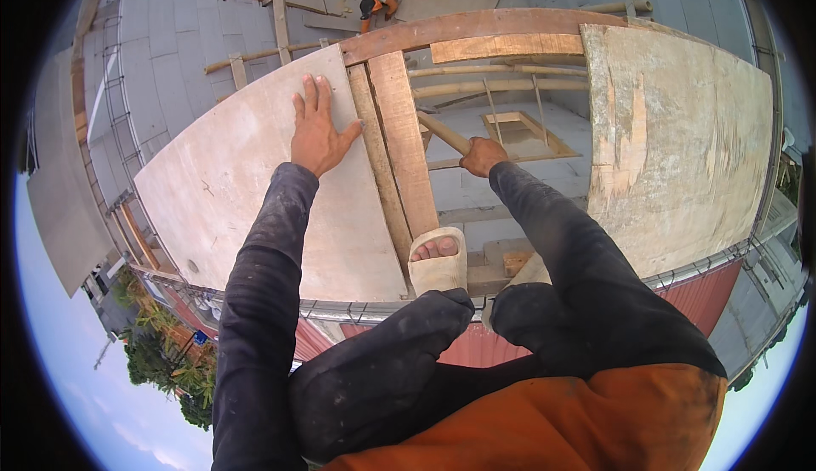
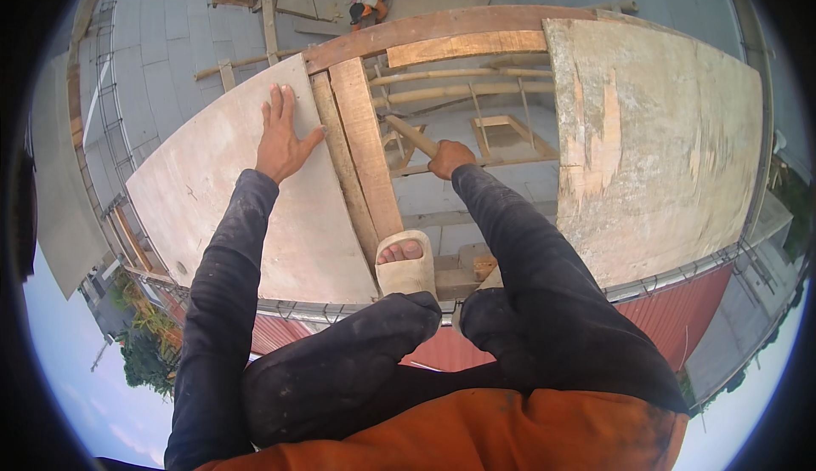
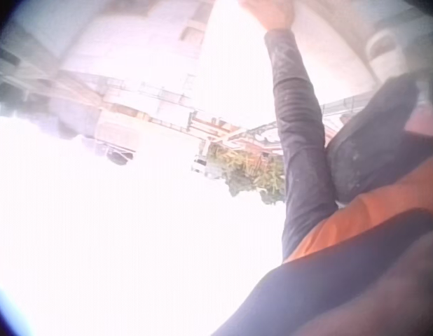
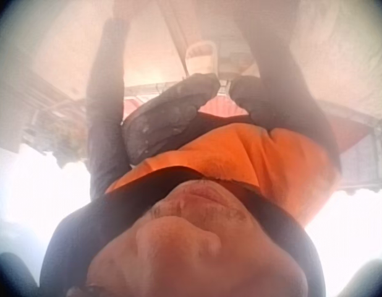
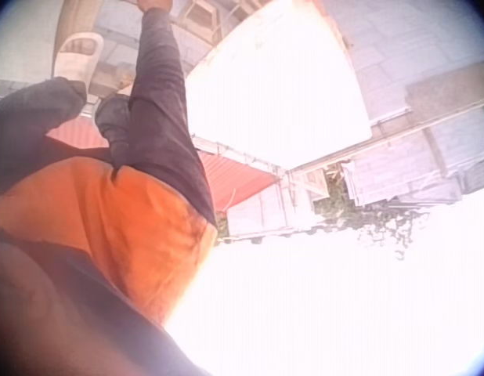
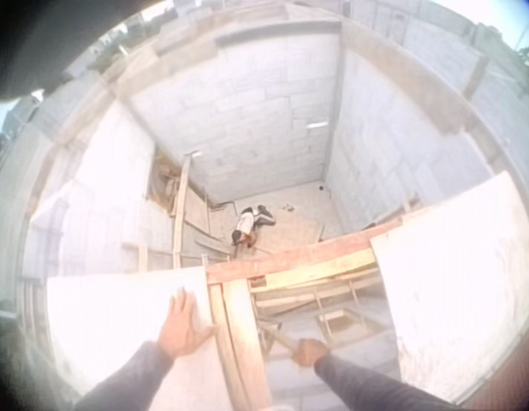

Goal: The person installs wooden supports on a concrete structure. They position plywood sheets and wooden slats over a beam and nail them into place using a hatchet.

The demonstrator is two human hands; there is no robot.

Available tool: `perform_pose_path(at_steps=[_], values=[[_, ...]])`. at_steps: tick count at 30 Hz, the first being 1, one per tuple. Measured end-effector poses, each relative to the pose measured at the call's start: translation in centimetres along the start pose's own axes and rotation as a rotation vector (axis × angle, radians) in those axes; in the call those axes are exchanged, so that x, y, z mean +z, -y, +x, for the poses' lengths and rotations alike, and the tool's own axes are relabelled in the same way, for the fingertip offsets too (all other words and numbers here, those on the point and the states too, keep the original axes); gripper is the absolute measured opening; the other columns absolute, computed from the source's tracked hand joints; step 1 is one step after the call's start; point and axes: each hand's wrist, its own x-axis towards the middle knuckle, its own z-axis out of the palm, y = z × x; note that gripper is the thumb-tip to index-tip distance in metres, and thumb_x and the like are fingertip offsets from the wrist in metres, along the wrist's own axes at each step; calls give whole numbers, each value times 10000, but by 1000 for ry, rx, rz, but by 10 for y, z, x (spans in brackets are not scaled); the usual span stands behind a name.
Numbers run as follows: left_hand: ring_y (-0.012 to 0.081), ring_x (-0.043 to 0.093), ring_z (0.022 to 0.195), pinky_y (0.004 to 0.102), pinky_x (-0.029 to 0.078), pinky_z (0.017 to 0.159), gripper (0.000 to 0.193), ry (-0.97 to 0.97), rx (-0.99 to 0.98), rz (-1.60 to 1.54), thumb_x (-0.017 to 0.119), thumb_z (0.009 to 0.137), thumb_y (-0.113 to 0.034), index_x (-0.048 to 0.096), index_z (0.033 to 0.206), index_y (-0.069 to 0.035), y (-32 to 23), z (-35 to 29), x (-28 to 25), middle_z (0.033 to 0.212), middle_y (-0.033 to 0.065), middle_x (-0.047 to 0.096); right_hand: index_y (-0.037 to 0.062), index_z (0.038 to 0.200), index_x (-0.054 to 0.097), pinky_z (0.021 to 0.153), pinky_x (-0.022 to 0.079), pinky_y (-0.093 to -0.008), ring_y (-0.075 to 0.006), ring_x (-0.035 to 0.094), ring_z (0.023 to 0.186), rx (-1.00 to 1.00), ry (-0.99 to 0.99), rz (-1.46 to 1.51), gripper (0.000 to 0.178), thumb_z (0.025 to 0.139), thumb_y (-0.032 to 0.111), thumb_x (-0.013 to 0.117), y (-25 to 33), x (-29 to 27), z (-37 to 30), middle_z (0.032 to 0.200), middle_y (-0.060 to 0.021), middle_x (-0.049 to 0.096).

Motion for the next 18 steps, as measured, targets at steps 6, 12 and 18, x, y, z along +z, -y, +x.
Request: perform_pose_path(at_steps=[6, 12, 18], values=[[613, 104, 1514, 570, 207, 1260, 1069, -68, 19, -24, 736, 905, -490, 140, 1639, 8, 20, -2, 12, 1696, 308, 82, 79, 1123, 667, 895, 553, -511, -419, 699, 984, -288, 34, -2, 380, 829, 318, 697, 30, -47, -32, 1023, -244, 729], [519, 109, 1557, 509, 134, 1291, 1102, 46, -57, 34, 732, 910, -518, 129, 1620, 72, 0, 0, -2, 1664, 366, 121, 79, 1150, 675, 891, 564, -509, -430, 708, 962, -211, 2, -127, 393, 830, 307, 688, 12, -47, -13, 975, -236, 734], [617, 128, 1509, 594, 237, 1245, 1266, -153, 10, 86, 735, 813, -724, 130, 1636, 24, 15, 0, 26, 1685, 321, 104, 85, 1118, 712, 873, 572, -513, -416, 723, 949, -263, 169, -385, 360, 816, 279, 689, -35, -13, -10, 960, -250, 735]])
